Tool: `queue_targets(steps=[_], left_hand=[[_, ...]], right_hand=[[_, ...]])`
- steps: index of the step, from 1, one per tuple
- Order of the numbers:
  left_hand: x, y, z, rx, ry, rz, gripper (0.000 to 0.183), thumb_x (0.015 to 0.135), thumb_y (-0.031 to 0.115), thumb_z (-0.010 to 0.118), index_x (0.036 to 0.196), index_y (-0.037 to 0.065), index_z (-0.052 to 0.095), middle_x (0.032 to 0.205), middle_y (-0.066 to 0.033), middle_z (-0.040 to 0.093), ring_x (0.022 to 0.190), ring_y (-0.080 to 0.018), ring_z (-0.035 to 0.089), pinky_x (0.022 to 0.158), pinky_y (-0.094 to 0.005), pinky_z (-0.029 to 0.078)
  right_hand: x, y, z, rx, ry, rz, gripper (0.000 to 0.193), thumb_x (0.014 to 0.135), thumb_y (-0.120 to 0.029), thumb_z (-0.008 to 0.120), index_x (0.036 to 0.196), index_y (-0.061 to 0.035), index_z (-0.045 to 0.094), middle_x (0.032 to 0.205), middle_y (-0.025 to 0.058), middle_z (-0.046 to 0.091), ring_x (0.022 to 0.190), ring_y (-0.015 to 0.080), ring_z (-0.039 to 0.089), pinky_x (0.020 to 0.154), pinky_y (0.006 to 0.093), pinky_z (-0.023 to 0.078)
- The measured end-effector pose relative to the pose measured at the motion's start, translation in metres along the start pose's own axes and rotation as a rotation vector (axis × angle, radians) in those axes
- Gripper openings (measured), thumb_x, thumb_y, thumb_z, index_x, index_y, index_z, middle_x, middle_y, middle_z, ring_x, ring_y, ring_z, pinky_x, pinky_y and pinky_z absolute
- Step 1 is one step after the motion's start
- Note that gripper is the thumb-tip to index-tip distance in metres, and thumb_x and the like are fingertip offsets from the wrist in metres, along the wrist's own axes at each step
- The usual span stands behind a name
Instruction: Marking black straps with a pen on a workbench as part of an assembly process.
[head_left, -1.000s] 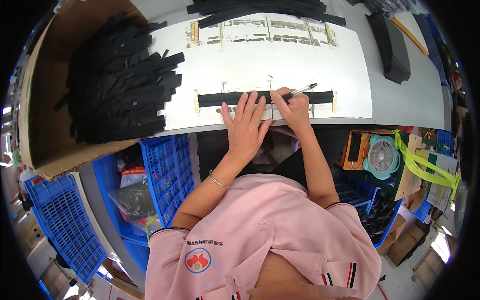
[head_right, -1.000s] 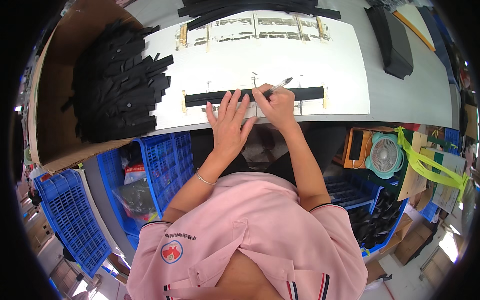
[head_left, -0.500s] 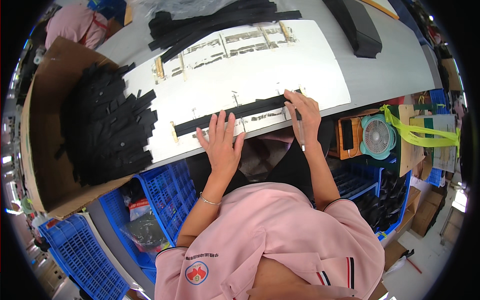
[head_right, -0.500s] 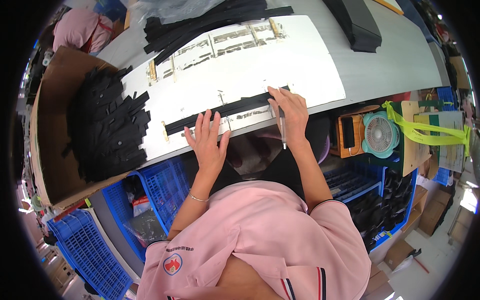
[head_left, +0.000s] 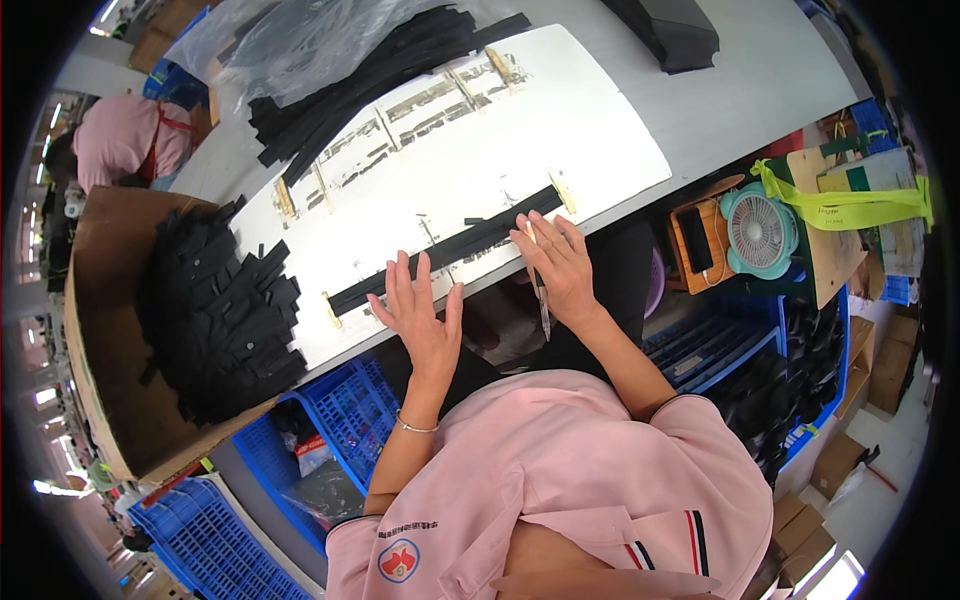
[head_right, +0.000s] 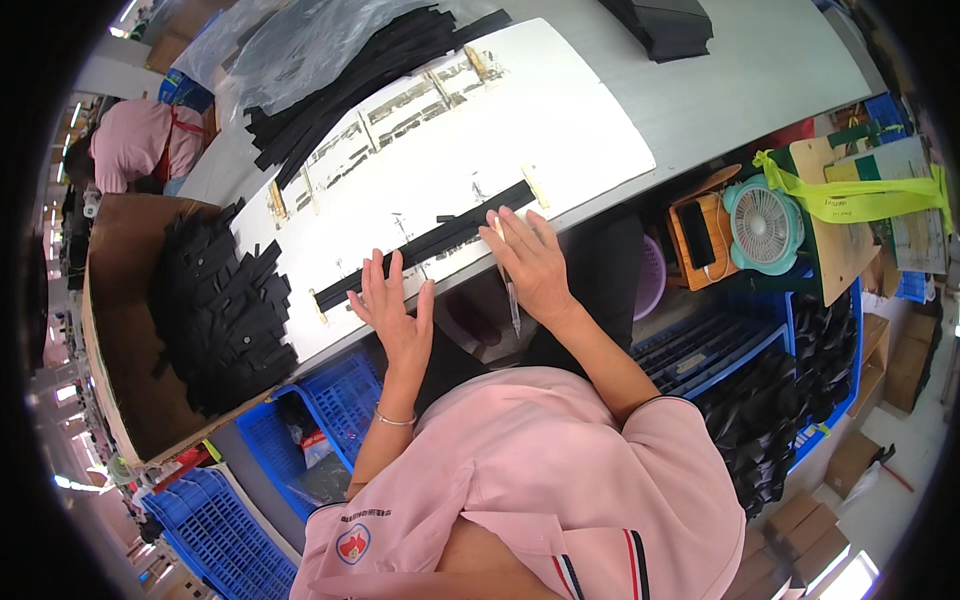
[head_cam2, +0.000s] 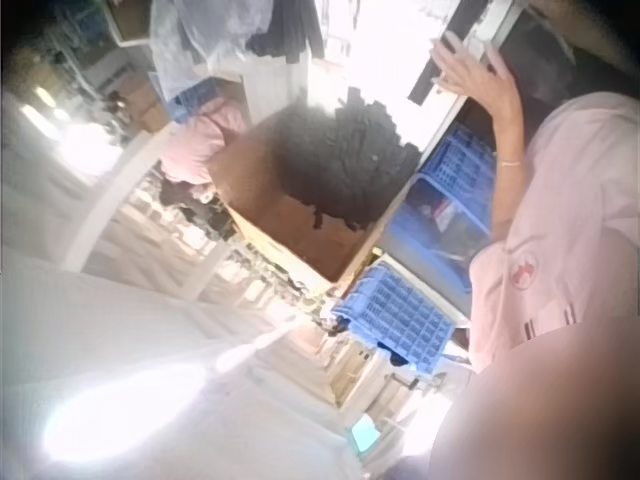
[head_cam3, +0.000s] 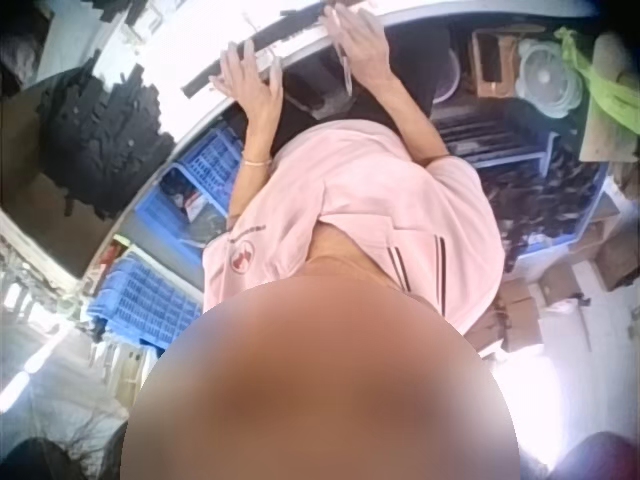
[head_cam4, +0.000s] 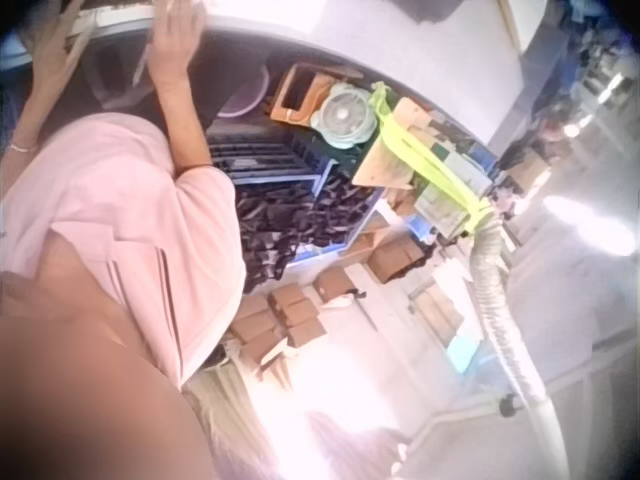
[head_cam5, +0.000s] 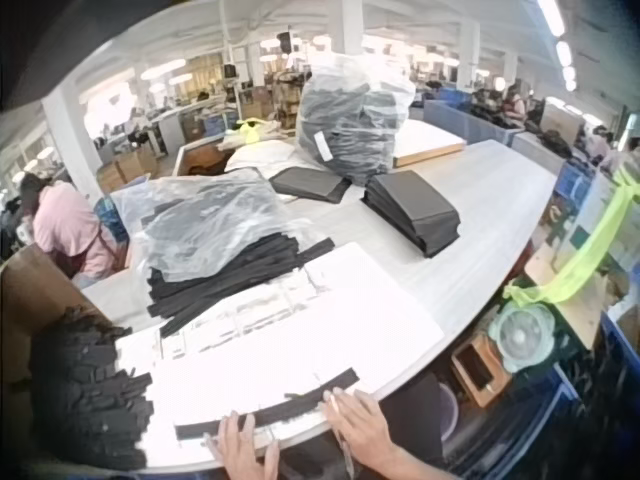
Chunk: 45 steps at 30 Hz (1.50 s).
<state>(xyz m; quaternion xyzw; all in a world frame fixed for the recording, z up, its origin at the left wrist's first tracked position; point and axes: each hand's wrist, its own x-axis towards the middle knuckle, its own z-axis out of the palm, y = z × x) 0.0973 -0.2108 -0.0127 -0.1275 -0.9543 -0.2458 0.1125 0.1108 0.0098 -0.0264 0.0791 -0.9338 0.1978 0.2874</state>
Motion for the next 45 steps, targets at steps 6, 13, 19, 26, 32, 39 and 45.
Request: queue_targets(steps=[6, 13, 19, 26, 32, 39, 45], left_hand=[[0.036, 0.028, 0.016, -0.218, -0.059, 0.133, 0.041, 0.093, 0.018, 0.073, 0.133, 0.011, 0.066, 0.145, -0.0093, 0.058, 0.144, -0.0291, 0.043, 0.123, -0.0539, 0.015], [0.061, 0.039, 0.04, -0.214, -0.005, 0.206, 0.03, 0.089, 0.015, 0.075, 0.118, 0.007, 0.071, 0.126, -0.007, 0.067, 0.121, -0.0276, 0.056, 0.114, -0.051, 0.03], [0.066, 0.039, 0.003, -0.493, 0.012, -0.035, 0.015, 0.093, 0.011, 0.072, 0.103, 0.0, 0.072, 0.103, -0.0075, 0.071, 0.087, -0.0203, 0.063, 0.086, -0.0343, 0.048], [0.039, 0.028, -0.075, -1.148, -0.068, -0.511, 0.019, 0.1, 0.012, 0.068, 0.112, -0.002, 0.072, 0.089, -0.0046, 0.071, 0.074, -0.0082, 0.064, 0.065, -0.0215, 0.052], [-0.014, -0.002, -0.121, -1.343, 0.087, -0.607, 0.023, 0.102, 0.011, 0.064, 0.119, -0.002, 0.07, 0.095, -0.0067, 0.073, 0.081, -0.0118, 0.069, 0.067, -0.0256, 0.059], [-0.107, -0.053, -0.16, -1.303, 0.402, -0.713, 0.025, 0.104, 0.017, 0.058, 0.119, -0.001, 0.067, 0.094, -0.0054, 0.07, 0.072, -0.0119, 0.071, 0.057, -0.0231, 0.054], [-0.237, -0.096, -0.219, -0.791, 0.959, -0.922, 0.026, 0.102, 0.021, 0.062, 0.118, 0.002, 0.07, 0.089, -0.005, 0.071, 0.068, -0.0105, 0.07, 0.054, -0.0228, 0.051]], right_hand=[[-0.001, 0.003, -0.004, 0.074, -0.008, -0.01, 0.041, 0.085, 0.001, 0.067, 0.126, -0.0042, 0.065, 0.131, 0.0126, 0.069, 0.129, 0.0279, 0.062, 0.109, 0.0464, 0.043], [-0.001, 0.01, -0.012, 0.156, 0.037, -0.006, 0.044, 0.082, 0.003, 0.068, 0.125, -0.0038, 0.065, 0.128, 0.0142, 0.07, 0.123, 0.0318, 0.064, 0.102, 0.0459, 0.049], [-0.001, 0.006, -0.027, 0.189, 0.197, 0.067, 0.045, 0.077, 0.012, 0.071, 0.119, -0.0023, 0.068, 0.122, 0.0171, 0.072, 0.109, 0.033, 0.071, 0.092, 0.0388, 0.053], [0.0, -0.003, -0.027, 0.192, 0.182, 0.042, 0.038, 0.084, 0.011, 0.069, 0.119, -0.0013, 0.067, 0.121, 0.0165, 0.073, 0.107, 0.0316, 0.071, 0.09, 0.0375, 0.054], [-0.002, -0.025, -0.019, 0.189, 0.088, -0.049, 0.041, 0.083, 0.011, 0.069, 0.122, -0.0035, 0.07, 0.122, 0.0141, 0.073, 0.109, 0.0306, 0.071, 0.093, 0.0383, 0.054], [-0.012, -0.034, -0.013, 0.253, -0.017, -0.114, 0.031, 0.096, 0.006, 0.061, 0.125, 0.0009, 0.068, 0.128, 0.0176, 0.07, 0.119, 0.0332, 0.068, 0.101, 0.0395, 0.053], [-0.003, -0.069, 0.0, 0.31, -0.086, -0.361, 0.026, 0.099, 0.006, 0.059, 0.124, 0.0048, 0.066, 0.126, 0.0197, 0.07, 0.118, 0.0342, 0.068, 0.103, 0.0405, 0.054]])
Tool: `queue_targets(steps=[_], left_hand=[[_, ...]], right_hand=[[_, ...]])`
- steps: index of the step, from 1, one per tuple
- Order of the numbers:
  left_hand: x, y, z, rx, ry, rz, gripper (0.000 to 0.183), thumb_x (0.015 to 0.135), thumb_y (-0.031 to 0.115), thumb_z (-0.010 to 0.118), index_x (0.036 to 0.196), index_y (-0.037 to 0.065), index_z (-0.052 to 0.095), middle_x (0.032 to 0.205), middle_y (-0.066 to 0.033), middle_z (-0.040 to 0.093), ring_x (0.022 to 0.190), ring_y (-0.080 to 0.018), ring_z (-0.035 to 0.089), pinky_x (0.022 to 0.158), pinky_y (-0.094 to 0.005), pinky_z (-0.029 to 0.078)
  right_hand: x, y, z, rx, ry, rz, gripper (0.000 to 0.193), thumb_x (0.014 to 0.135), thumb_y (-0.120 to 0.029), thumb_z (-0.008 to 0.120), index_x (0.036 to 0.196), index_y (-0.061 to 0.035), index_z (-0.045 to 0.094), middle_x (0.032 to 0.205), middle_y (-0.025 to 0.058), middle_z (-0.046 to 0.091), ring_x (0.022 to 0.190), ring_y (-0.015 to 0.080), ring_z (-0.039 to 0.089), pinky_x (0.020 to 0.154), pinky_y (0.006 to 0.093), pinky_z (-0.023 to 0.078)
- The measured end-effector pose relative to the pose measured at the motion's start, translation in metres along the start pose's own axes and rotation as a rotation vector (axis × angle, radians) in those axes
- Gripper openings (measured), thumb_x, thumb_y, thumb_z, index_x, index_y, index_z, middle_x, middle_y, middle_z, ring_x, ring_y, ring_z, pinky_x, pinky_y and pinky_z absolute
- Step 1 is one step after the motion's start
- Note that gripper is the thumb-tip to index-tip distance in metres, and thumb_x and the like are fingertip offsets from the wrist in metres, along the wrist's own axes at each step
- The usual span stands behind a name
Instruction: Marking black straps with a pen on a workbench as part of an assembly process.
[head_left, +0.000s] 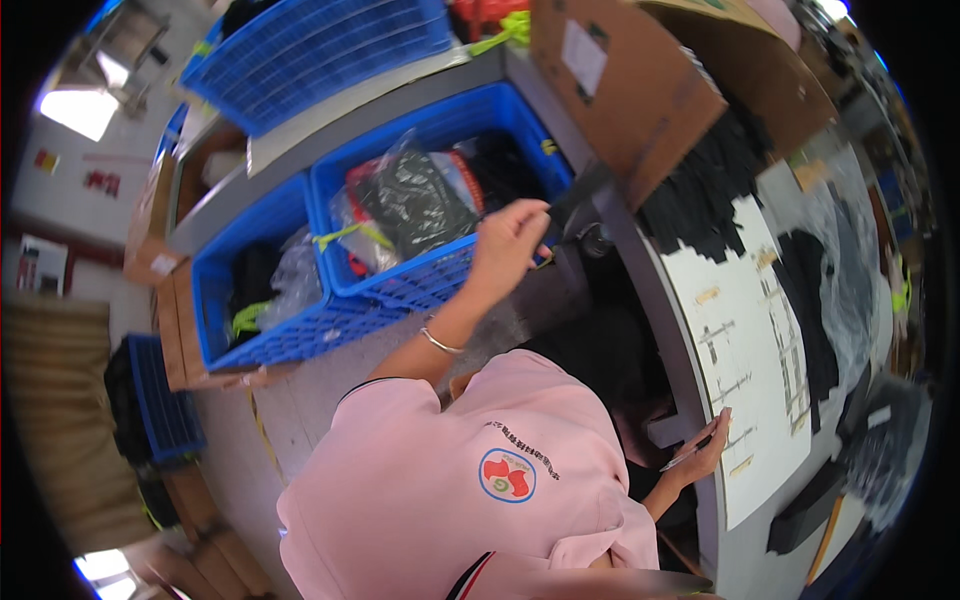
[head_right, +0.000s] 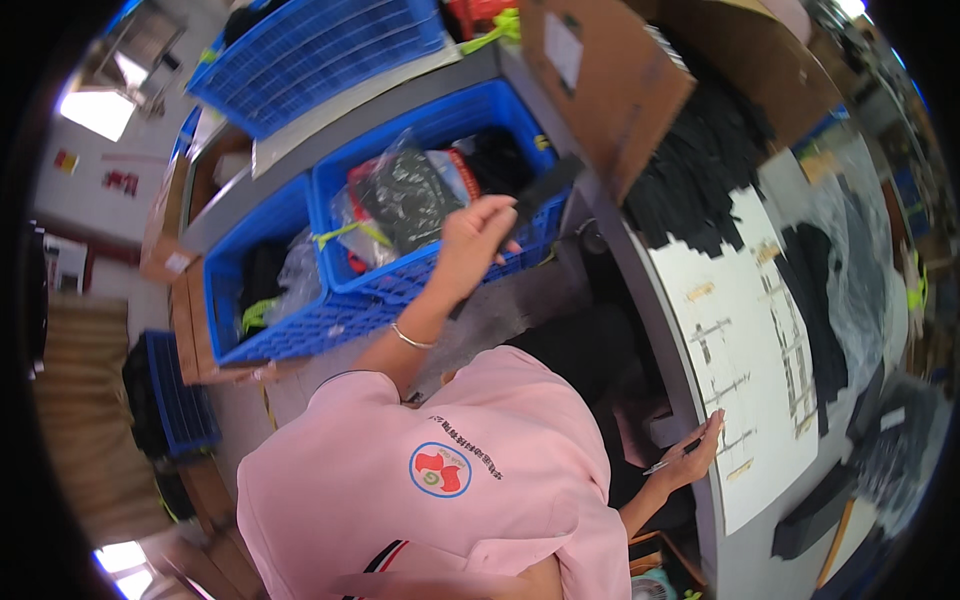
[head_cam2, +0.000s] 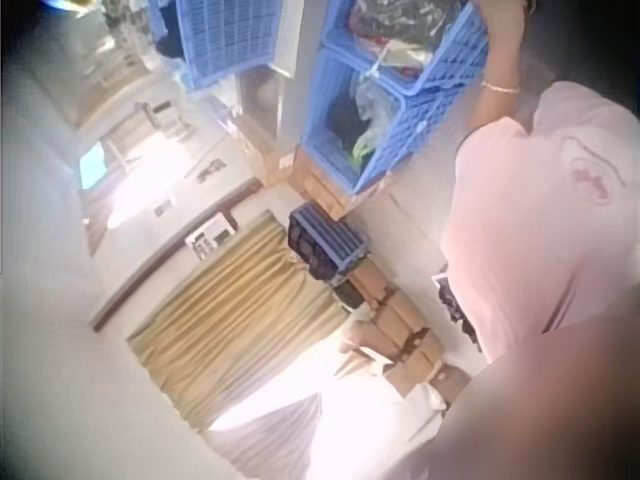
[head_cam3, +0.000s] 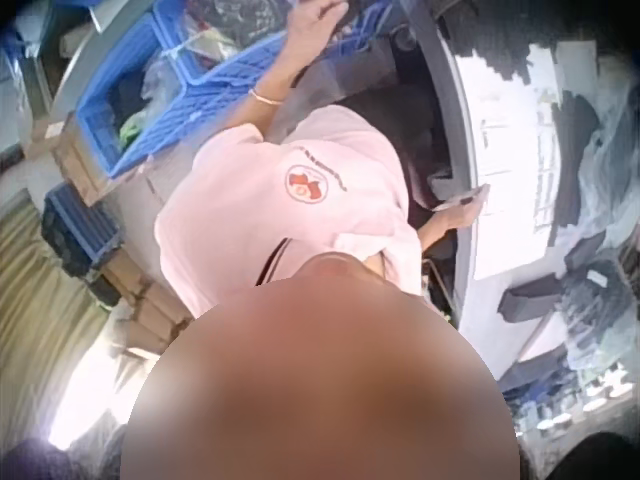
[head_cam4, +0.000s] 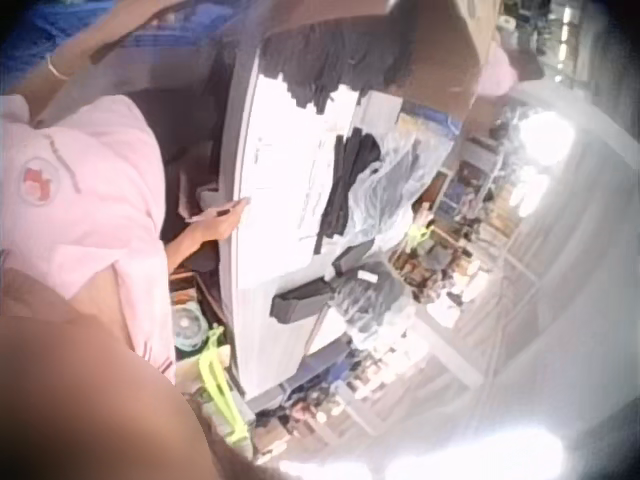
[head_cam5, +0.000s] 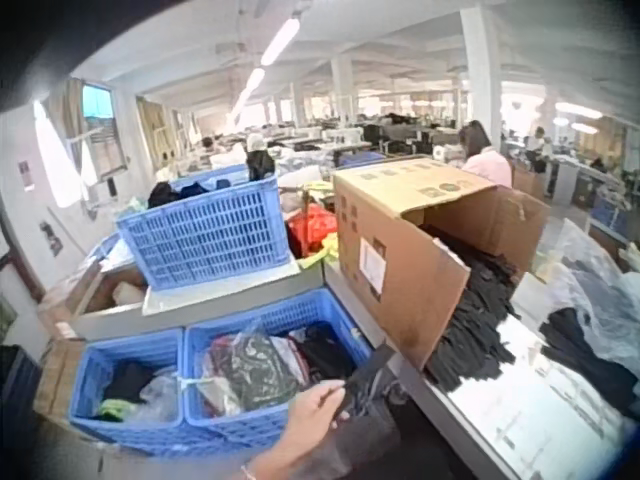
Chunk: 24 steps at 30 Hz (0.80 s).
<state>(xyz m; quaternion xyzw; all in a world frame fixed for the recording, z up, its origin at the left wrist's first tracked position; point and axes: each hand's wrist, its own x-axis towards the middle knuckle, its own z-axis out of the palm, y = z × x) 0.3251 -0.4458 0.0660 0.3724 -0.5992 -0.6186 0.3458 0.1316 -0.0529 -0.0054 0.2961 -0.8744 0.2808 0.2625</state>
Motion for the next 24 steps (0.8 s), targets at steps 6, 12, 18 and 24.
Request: queue_targets(steps=[6, 12, 18, 24], left_hand=[[-0.004, -0.012, -0.188, 0.425, 0.62, 0.231, 0.028, 0.101, 0.023, 0.064, 0.118, 0.003, 0.071, 0.09, -0.0067, 0.074, 0.066, -0.0137, 0.072, 0.062, -0.0287, 0.053], [-0.004, -0.023, -0.37, 0.829, 1.099, 0.178, 0.033, 0.1, 0.029, 0.06, 0.113, 0.003, 0.074, 0.098, -0.0177, 0.076, 0.076, -0.0237, 0.076, 0.074, -0.0368, 0.056], [0.021, -0.105, -0.452, 0.987, 1.001, -0.017, 0.046, 0.1, 0.036, 0.058, 0.127, 0.001, 0.069, 0.121, -0.0244, 0.07, 0.115, -0.0352, 0.067, 0.099, -0.0418, 0.05], [0.047, -0.155, -0.286, 0.914, 0.757, 0.287, 0.038, 0.102, 0.028, 0.061, 0.125, -0.001, 0.068, 0.124, -0.0201, 0.07, 0.114, -0.0354, 0.066, 0.1, -0.0409, 0.05]], right_hand=[[0.031, -0.037, 0.015, 0.012, -0.081, -0.211, 0.027, 0.099, 0.007, 0.059, 0.126, 0.0037, 0.065, 0.126, 0.0193, 0.07, 0.117, 0.0352, 0.069, 0.1, 0.0411, 0.055], [0.025, -0.05, 0.018, -0.029, -0.15, -0.208, 0.03, 0.098, 0.008, 0.059, 0.126, 0.0011, 0.066, 0.127, 0.0189, 0.07, 0.118, 0.0343, 0.068, 0.098, 0.0407, 0.055], [0.003, -0.034, 0.01, -0.043, -0.202, -0.14, 0.03, 0.099, 0.005, 0.059, 0.128, -0.001, 0.066, 0.128, 0.0178, 0.07, 0.119, 0.0324, 0.067, 0.101, 0.0397, 0.054], [0.007, -0.033, -0.007, -0.137, -0.216, -0.124, 0.043, 0.087, 0.006, 0.066, 0.127, -0.0093, 0.067, 0.126, 0.014, 0.071, 0.102, 0.0322, 0.07, 0.087, 0.039, 0.056]])
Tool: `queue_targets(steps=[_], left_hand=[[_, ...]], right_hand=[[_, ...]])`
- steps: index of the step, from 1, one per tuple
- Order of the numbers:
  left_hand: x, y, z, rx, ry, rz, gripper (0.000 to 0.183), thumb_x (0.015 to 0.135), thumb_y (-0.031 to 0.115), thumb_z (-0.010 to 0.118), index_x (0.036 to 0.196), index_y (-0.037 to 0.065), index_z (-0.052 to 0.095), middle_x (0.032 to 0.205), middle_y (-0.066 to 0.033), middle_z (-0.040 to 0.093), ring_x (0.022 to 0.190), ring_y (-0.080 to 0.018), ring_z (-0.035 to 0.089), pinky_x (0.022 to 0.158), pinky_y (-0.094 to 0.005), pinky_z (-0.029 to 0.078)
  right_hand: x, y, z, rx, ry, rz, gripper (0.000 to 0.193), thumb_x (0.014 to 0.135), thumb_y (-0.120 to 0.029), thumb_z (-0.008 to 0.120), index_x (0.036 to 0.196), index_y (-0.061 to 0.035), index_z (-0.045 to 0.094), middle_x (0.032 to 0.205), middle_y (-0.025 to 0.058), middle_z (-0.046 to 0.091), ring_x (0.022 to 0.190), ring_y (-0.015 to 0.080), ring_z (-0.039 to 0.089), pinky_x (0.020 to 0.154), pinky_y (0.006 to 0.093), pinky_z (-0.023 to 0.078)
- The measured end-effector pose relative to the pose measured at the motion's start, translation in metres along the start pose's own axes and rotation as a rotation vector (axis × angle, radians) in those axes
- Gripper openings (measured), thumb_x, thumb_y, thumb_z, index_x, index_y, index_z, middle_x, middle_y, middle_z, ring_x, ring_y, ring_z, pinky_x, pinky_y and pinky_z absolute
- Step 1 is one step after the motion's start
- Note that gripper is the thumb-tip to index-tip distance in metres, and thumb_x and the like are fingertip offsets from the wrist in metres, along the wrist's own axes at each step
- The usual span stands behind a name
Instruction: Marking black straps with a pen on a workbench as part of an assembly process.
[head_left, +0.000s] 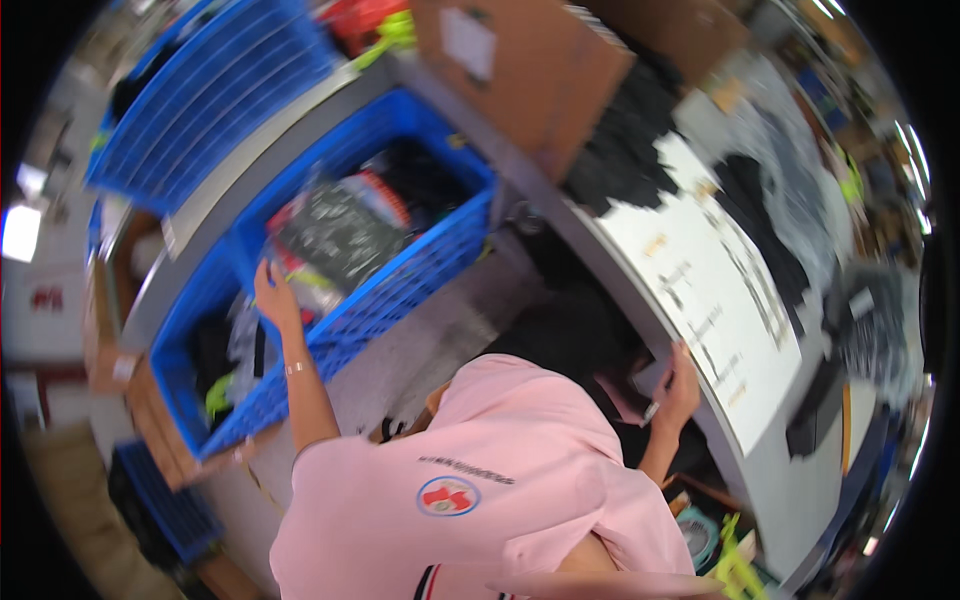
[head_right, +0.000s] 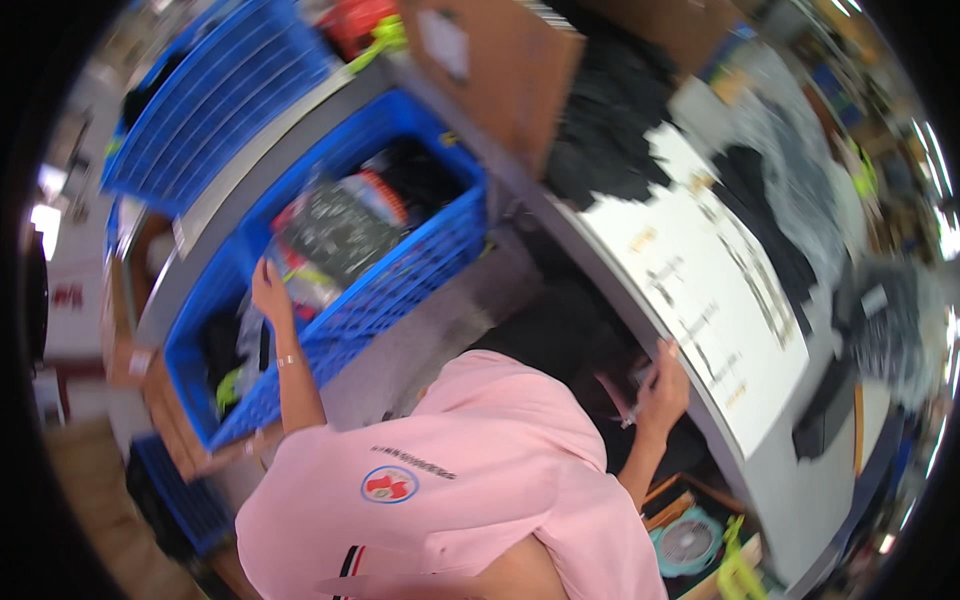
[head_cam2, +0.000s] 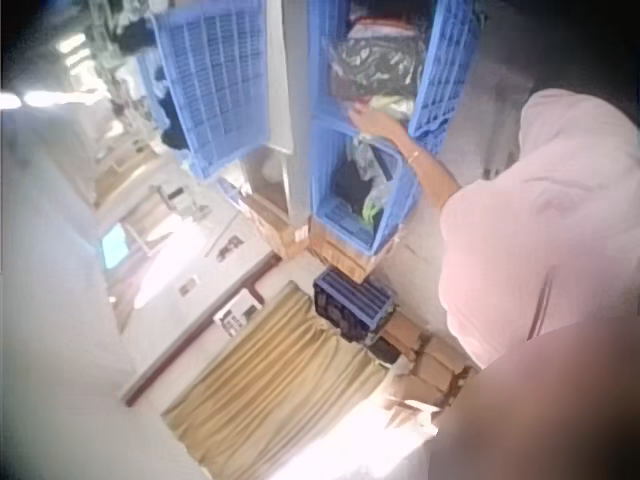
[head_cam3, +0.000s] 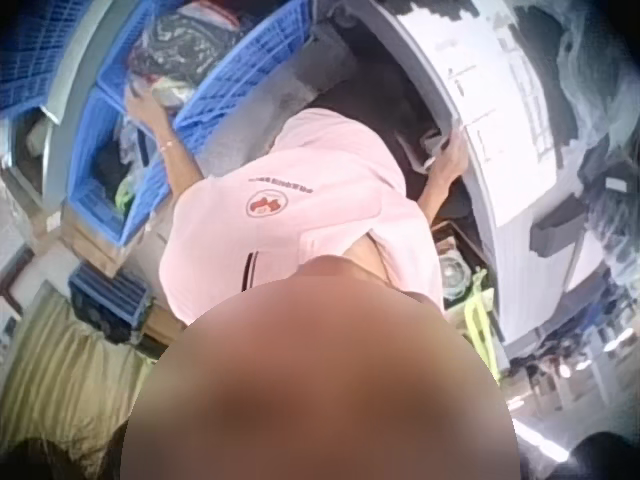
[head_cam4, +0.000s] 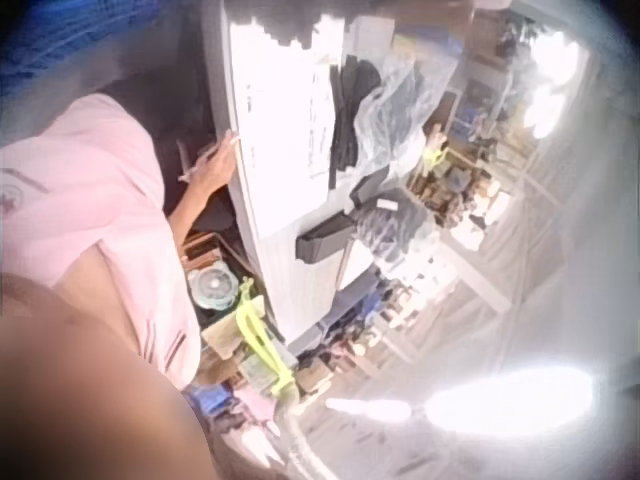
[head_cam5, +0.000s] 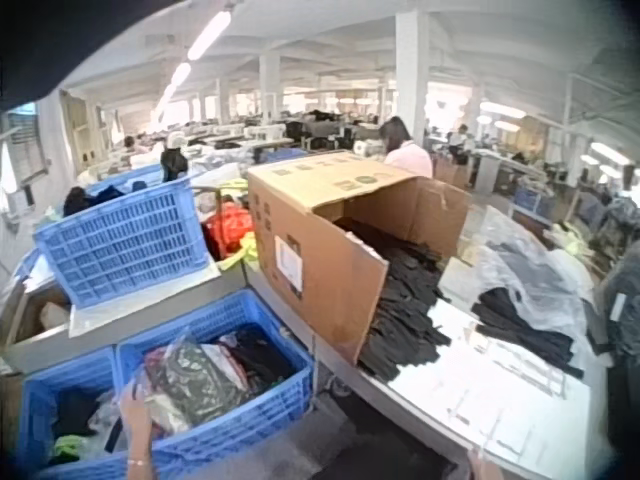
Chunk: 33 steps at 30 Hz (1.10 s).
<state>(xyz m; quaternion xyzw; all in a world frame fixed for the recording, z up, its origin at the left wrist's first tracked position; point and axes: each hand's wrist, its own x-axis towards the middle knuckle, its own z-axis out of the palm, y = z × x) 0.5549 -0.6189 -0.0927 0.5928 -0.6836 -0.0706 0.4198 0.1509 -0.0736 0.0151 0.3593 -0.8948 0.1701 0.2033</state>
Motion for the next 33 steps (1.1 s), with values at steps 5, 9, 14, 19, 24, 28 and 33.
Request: queue_targets(steps=[5, 9, 14, 19, 24, 28, 33], left_hand=[[-0.085, 0.196, 0.04, -0.297, -0.33, 0.259, 0.02, 0.101, 0.015, 0.062, 0.111, 0.003, 0.074, 0.109, -0.0138, 0.074, 0.101, -0.0286, 0.07, 0.092, -0.0361, 0.053], [-0.15, 0.343, 0.063, -0.689, -0.657, 0.557, 0.014, 0.093, 0.007, 0.07, 0.105, 0.002, 0.075, 0.107, -0.0136, 0.075, 0.101, -0.0317, 0.071, 0.094, -0.0392, 0.054], [-0.162, 0.436, 0.122, -0.763, -0.693, 0.918, 0.031, 0.085, -0.008, 0.062, 0.113, 0.002, 0.072, 0.123, -0.0159, 0.068, 0.121, -0.0349, 0.062, 0.112, -0.0481, 0.043], [-0.158, 0.45, 0.137, -0.521, -0.678, 0.957, 0.054, 0.081, -0.011, 0.054, 0.132, 0.004, 0.064, 0.145, -0.0175, 0.053, 0.146, -0.0375, 0.039, 0.124, -0.0542, 0.021], [-0.148, 0.423, 0.158, -0.258, -0.615, 0.968, 0.062, 0.08, -0.014, 0.053, 0.141, 0.001, 0.056, 0.151, -0.0206, 0.048, 0.15, -0.0397, 0.034, 0.125, -0.0544, 0.02], [-0.137, 0.428, 0.176, -0.263, -0.635, 1.009, 0.053, 0.083, -0.014, 0.055, 0.135, -0.001, 0.061, 0.146, -0.0205, 0.053, 0.146, -0.0402, 0.039, 0.124, -0.0524, 0.025], [-0.122, 0.445, 0.207, -0.254, -0.662, 1.024, 0.053, 0.083, -0.011, 0.052, 0.134, 0.003, 0.063, 0.147, -0.0186, 0.055, 0.144, -0.0385, 0.043, 0.124, -0.0504, 0.028]], right_hand=[[0.005, 0.006, 0.009, 0.05, -0.003, 0.071, 0.042, 0.086, 0.004, 0.067, 0.126, -0.0093, 0.067, 0.118, 0.0103, 0.073, 0.092, 0.0308, 0.07, 0.082, 0.0392, 0.056], [-0.003, 0.016, 0.004, 0.073, 0.04, 0.128, 0.043, 0.084, 0.007, 0.067, 0.125, -0.0076, 0.066, 0.126, 0.0103, 0.072, 0.099, 0.0313, 0.071, 0.084, 0.038, 0.056], [-0.014, 0.029, -0.005, 0.06, 0.027, 0.167, 0.039, 0.088, 0.004, 0.067, 0.125, -0.0076, 0.066, 0.125, 0.0119, 0.072, 0.097, 0.0289, 0.071, 0.078, 0.0366, 0.055], [-0.042, 0.036, -0.008, 0.086, 0.03, 0.286, 0.037, 0.086, 0.005, 0.067, 0.121, -0.0066, 0.068, 0.127, 0.012, 0.071, 0.096, 0.0281, 0.072, 0.078, 0.0346, 0.054], [-0.037, 0.043, -0.004, 0.129, 0.035, 0.302, 0.039, 0.085, 0.01, 0.069, 0.121, -0.0054, 0.068, 0.123, 0.0138, 0.073, 0.095, 0.0302, 0.073, 0.078, 0.0342, 0.056], [-0.02, 0.051, 0.001, 0.127, 0.065, 0.247, 0.045, 0.08, 0.009, 0.068, 0.122, -0.006, 0.068, 0.126, 0.0147, 0.071, 0.088, 0.0292, 0.071, 0.072, 0.0339, 0.054], [-0.004, 0.051, 0.007, 0.149, 0.105, 0.216, 0.051, 0.075, 0.011, 0.069, 0.123, -0.0064, 0.068, 0.125, 0.0142, 0.072, 0.077, 0.029, 0.067, 0.069, 0.0351, 0.054]])
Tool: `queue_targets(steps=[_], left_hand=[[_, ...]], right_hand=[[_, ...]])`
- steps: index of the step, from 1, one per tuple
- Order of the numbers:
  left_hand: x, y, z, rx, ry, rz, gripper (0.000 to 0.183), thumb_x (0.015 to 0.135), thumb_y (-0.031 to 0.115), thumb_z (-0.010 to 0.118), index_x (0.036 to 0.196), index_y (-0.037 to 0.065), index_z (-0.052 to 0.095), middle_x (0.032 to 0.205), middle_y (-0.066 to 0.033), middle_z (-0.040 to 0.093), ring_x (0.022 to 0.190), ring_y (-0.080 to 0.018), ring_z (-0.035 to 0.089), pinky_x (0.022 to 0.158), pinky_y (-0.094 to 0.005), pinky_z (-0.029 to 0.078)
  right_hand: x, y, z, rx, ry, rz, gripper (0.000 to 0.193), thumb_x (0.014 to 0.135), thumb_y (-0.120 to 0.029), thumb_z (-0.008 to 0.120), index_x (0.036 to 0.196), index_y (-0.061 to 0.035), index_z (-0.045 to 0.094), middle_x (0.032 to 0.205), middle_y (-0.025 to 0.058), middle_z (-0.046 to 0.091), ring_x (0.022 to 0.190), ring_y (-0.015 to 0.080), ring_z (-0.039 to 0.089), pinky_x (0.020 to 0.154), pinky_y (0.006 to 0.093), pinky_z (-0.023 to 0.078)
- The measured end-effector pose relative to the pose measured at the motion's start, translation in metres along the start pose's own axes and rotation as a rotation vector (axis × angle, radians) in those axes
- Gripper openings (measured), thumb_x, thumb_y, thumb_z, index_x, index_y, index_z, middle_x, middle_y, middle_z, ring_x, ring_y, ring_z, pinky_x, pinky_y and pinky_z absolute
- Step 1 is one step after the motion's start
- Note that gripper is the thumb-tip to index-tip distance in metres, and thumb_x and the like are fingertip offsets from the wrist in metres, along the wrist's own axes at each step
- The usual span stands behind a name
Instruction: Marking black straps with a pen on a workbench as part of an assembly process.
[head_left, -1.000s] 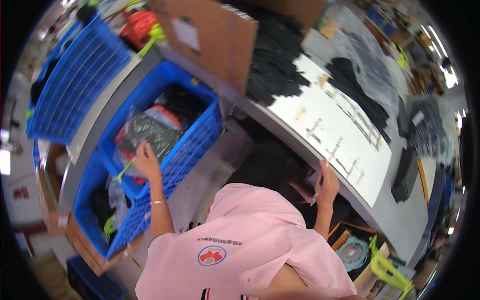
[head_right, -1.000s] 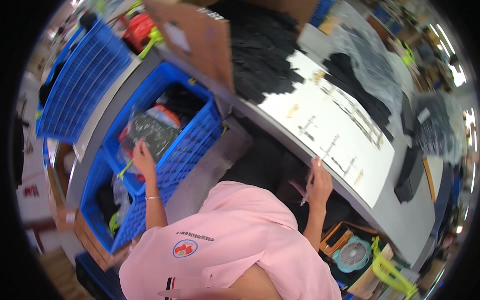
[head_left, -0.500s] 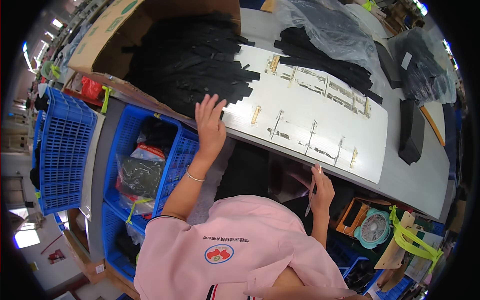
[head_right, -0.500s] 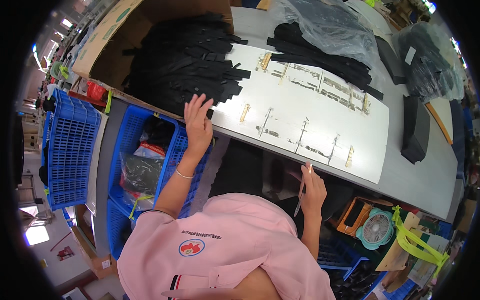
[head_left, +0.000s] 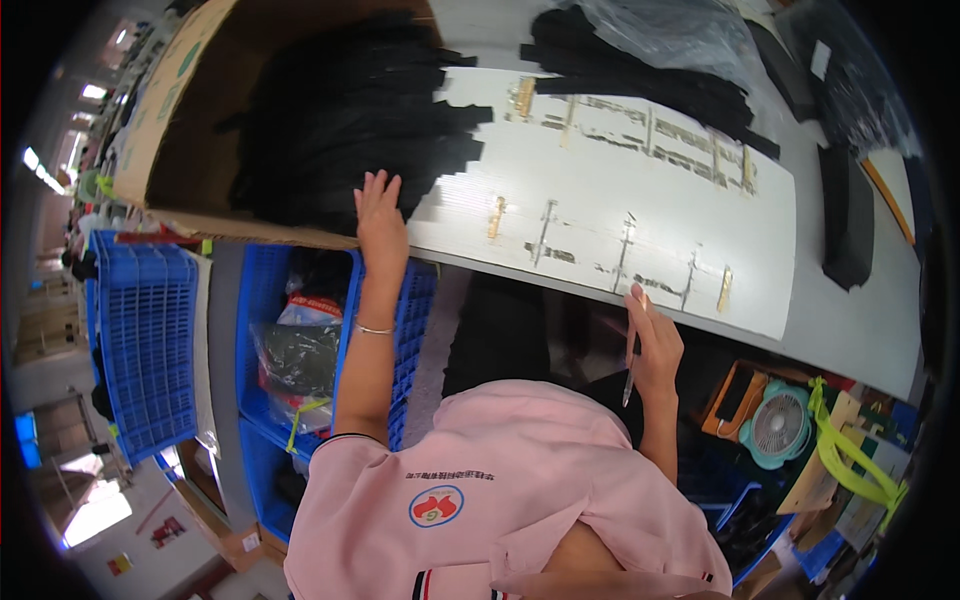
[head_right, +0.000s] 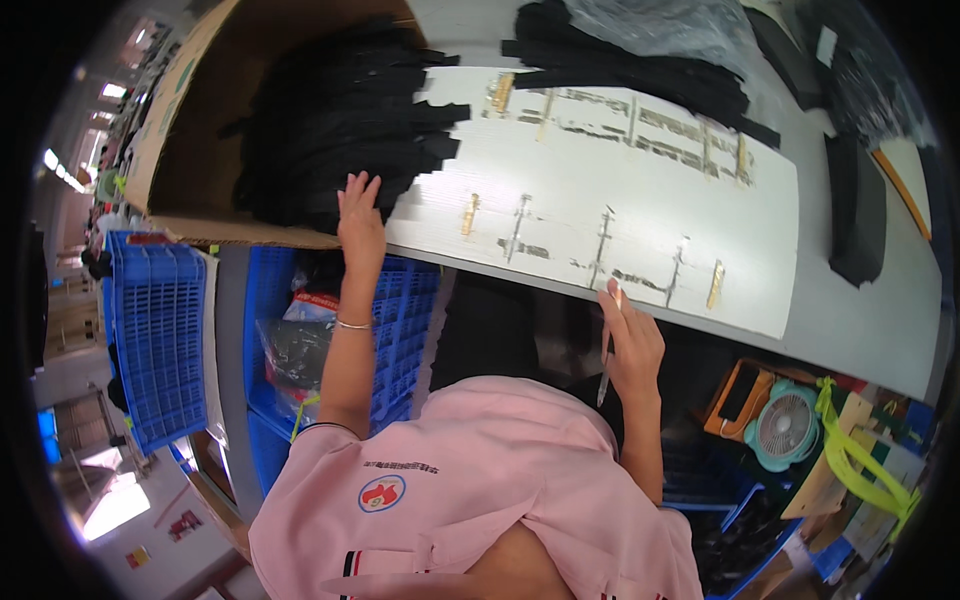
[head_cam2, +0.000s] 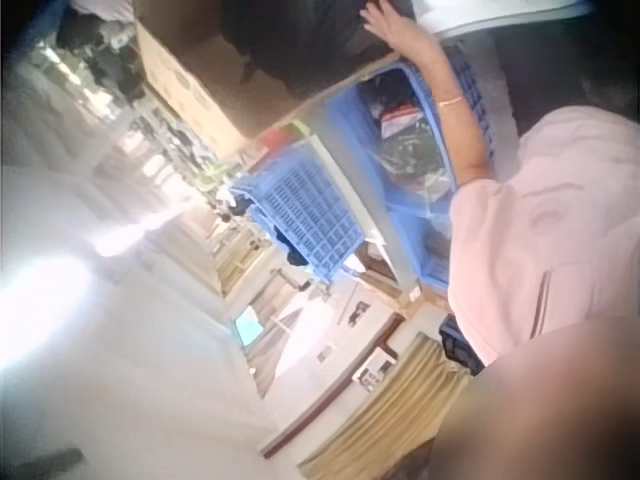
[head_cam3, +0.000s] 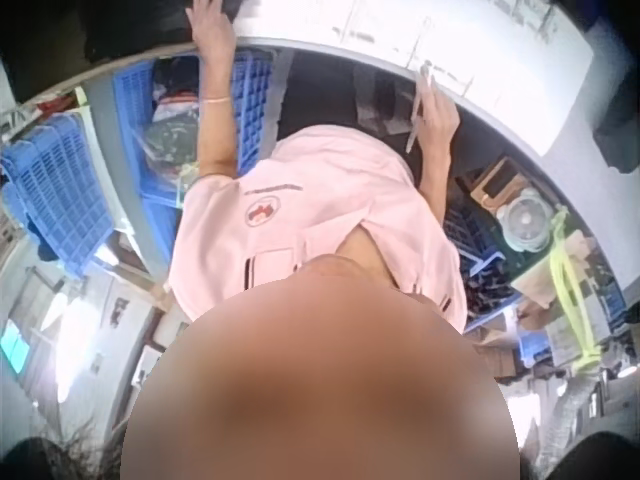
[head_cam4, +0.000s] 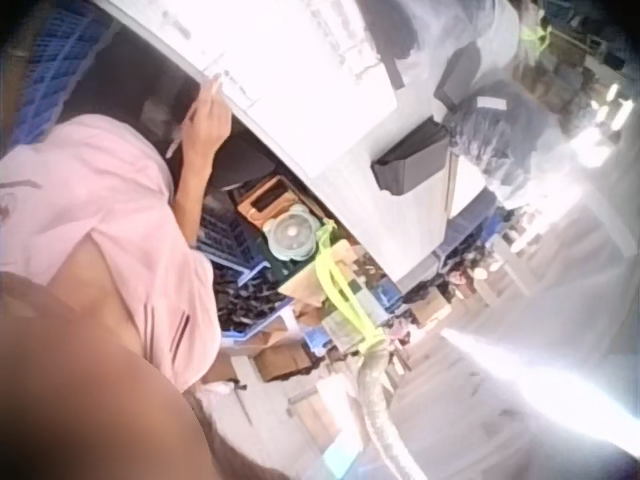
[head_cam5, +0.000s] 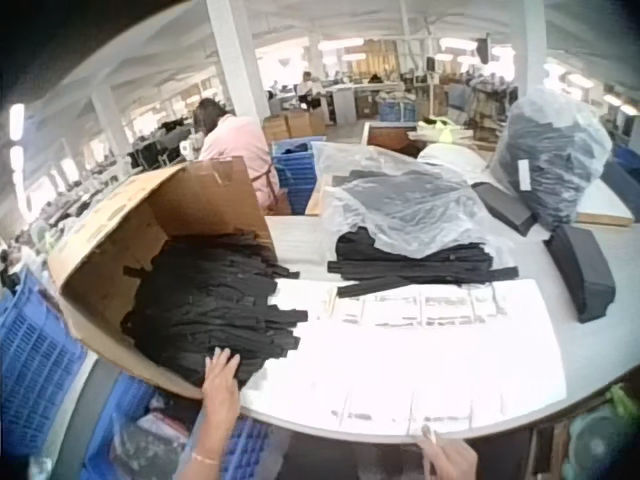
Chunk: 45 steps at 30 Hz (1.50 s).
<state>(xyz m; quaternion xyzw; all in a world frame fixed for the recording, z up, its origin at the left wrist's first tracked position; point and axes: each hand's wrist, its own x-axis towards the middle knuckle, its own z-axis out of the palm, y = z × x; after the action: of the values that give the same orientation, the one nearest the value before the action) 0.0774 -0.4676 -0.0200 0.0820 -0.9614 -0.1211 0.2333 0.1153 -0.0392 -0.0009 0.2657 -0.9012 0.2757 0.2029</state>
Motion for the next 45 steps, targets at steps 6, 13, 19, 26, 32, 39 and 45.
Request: queue_targets(steps=[6, 13, 19, 26, 32, 39, 45], left_hand=[[0.018, 0.014, -0.032, -0.356, -0.176, -0.141, 0.033, 0.093, 0.001, 0.063, 0.126, 0.004, 0.069, 0.125, -0.0187, 0.071, 0.129, -0.0336, 0.061, 0.114, -0.0407, 0.044], [0.022, 0.085, -0.007, -0.285, 0.008, 0.095, 0.024, 0.098, 0.008, 0.063, 0.119, 0.01, 0.074, 0.115, -0.0112, 0.07, 0.11, -0.0271, 0.063, 0.098, -0.0378, 0.049], [0.01, 0.205, 0.041, -0.663, -0.33, 0.403, 0.018, 0.089, 0.014, 0.074, 0.106, 0.01, 0.076, 0.087, -0.0078, 0.071, 0.082, -0.0258, 0.067, 0.073, -0.036, 0.055], [0.007, 0.282, 0.057, -0.714, -0.735, 0.592, 0.028, 0.087, 0.015, 0.074, 0.114, 0.007, 0.073, 0.103, -0.0082, 0.071, 0.09, -0.0265, 0.068, 0.078, -0.0356, 0.054], [-0.008, 0.272, 0.061, -0.716, -0.36, 0.641, 0.035, 0.086, 0.013, 0.076, 0.119, 0.005, 0.071, 0.124, -0.0106, 0.068, 0.119, -0.0328, 0.06, 0.103, -0.0453, 0.045], [-0.049, 0.263, 0.048, -0.522, -0.448, 0.664, 0.049, 0.093, 0.023, 0.071, 0.138, 0.006, 0.061, 0.147, -0.0099, 0.056, 0.142, -0.0325, 0.045, 0.12, -0.0525, 0.03], [-0.06, 0.275, 0.047, -0.384, -0.463, 0.679, 0.063, 0.095, 0.036, 0.067, 0.15, 0.01, 0.05, 0.157, -0.0057, 0.046, 0.15, -0.0306, 0.034, 0.123, -0.0564, 0.022]], right_hand=[[-0.001, 0.005, -0.011, -0.008, -0.028, 0.026, 0.05, 0.073, 0.01, 0.069, 0.121, -0.0025, 0.068, 0.129, 0.0143, 0.069, 0.086, 0.0266, 0.07, 0.074, 0.0352, 0.054], [-0.007, 0.008, -0.015, -0.022, -0.026, 0.036, 0.053, 0.074, 0.008, 0.07, 0.126, -0.0036, 0.066, 0.124, 0.0156, 0.07, 0.087, 0.0266, 0.07, 0.075, 0.0353, 0.054], [-0.004, 0.002, -0.017, -0.005, 0.087, 0.055, 0.049, 0.077, 0.004, 0.071, 0.126, -0.0043, 0.066, 0.122, 0.0163, 0.071, 0.096, 0.0293, 0.07, 0.081, 0.0376, 0.054], [0.001, 0.013, -0.009, -0.136, 0.084, 0.26, 0.048, 0.087, -0.004, 0.073, 0.133, -0.0046, 0.06, 0.134, 0.0156, 0.066, 0.128, 0.0318, 0.061, 0.108, 0.0465, 0.044], [-0.013, 0.035, -0.002, -0.223, -0.01, 0.298, 0.054, 0.088, -0.014, 0.077, 0.137, -0.0079, 0.056, 0.139, 0.0116, 0.064, 0.138, 0.0268, 0.053, 0.119, 0.0555, 0.026], [-0.023, 0.059, -0.016, -0.261, 0.009, 0.356, 0.057, 0.087, -0.017, 0.079, 0.138, -0.0096, 0.055, 0.142, 0.0081, 0.063, 0.141, 0.0271, 0.051, 0.122, 0.0579, 0.02], [-0.028, 0.071, -0.024, -0.29, 0.021, 0.38, 0.057, 0.087, -0.016, 0.078, 0.139, -0.0114, 0.055, 0.144, 0.0056, 0.062, 0.144, 0.0272, 0.047, 0.123, 0.0578, 0.015]])
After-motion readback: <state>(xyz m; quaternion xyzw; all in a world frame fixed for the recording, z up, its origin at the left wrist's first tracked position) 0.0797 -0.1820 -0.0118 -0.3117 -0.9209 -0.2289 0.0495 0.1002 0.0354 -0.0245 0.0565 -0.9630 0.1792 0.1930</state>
